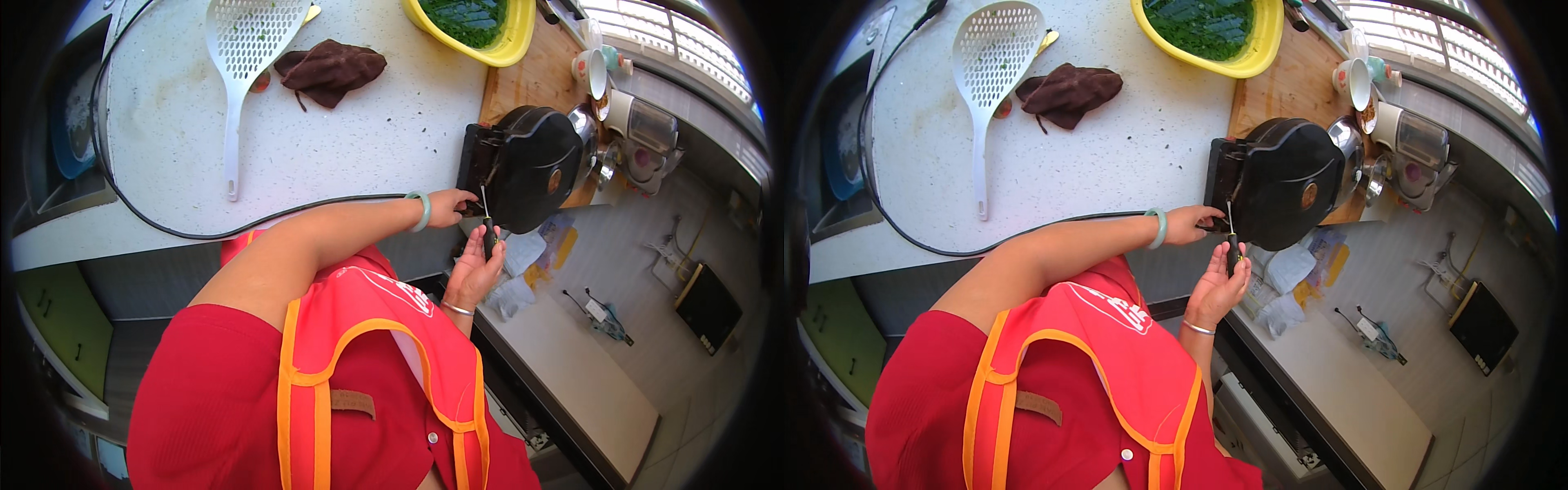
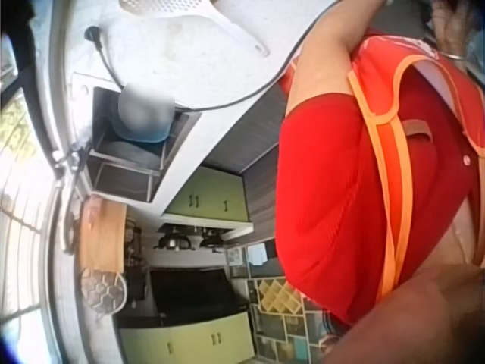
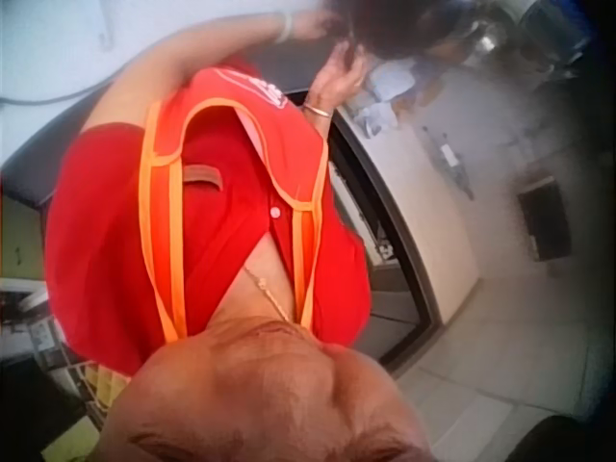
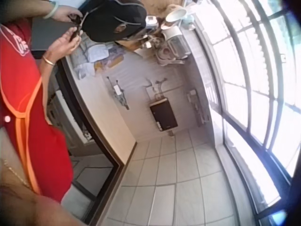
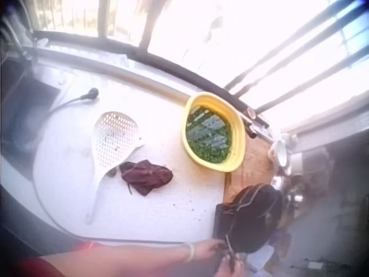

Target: The person uses a screwdriver to remove screws from the base of a black electric kettle. They then use a steel wool pad to scrub the bottom surface of the kettle.

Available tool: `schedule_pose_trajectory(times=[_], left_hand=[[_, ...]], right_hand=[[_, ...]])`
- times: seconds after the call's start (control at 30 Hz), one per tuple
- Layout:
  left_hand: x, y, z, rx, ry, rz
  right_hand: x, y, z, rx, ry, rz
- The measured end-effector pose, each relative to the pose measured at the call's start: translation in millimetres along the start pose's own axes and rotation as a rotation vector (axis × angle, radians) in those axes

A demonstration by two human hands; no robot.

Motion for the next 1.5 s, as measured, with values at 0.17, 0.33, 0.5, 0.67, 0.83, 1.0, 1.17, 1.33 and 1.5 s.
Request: schedule_pose_trajectory(times=[0.17, 0.33, 0.5, 0.67, 0.83, 1.0, 1.17, 1.33, 1.5], left_hand=[[2, -9, -1, -0.074, 0.006, 0.151], [-4, -7, 5, -0.22, 0.066, 0.495], [-15, 5, 21, -0.254, 0.168, 0.9], [-30, 7, 37, -0.219, 0.229, 1.052], [-44, 3, 46, -0.196, 0.332, 1.062], [-56, 1, 52, -0.144, 0.379, 1.131], [-75, 7, 53, -0.132, 0.415, 1.059], [-89, 3, 53, -0.315, 0.579, 0.85], [-56, -10, 40, -0.199, 0.45, 0.211]], right_hand=[[-13, 13, -3, 0.14, 0.036, -0.296], [-22, 23, -7, 0.322, -0.034, -0.528], [-13, 25, 6, 0.334, -0.068, -0.517], [-7, 29, 10, 0.363, -0.091, -0.467], [1, 33, 15, 0.403, -0.119, -0.391], [10, 23, 16, 0.301, -0.248, -0.184], [27, 9, 28, 0.225, -0.363, 0.12], [31, -2, 37, -0.07, -0.394, 0.496], [31, -15, 29, -0.368, -0.416, 0.8]])
Point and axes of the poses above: each hand's wrist, its own z-axis away from the middle knuckle, its own x-axis out of the palm, y = z × x, the point moved 4 cm from there along -z, towards the middle knuckle, and after that the axes turned 4 degrees about -y, right-handed, at the moved point
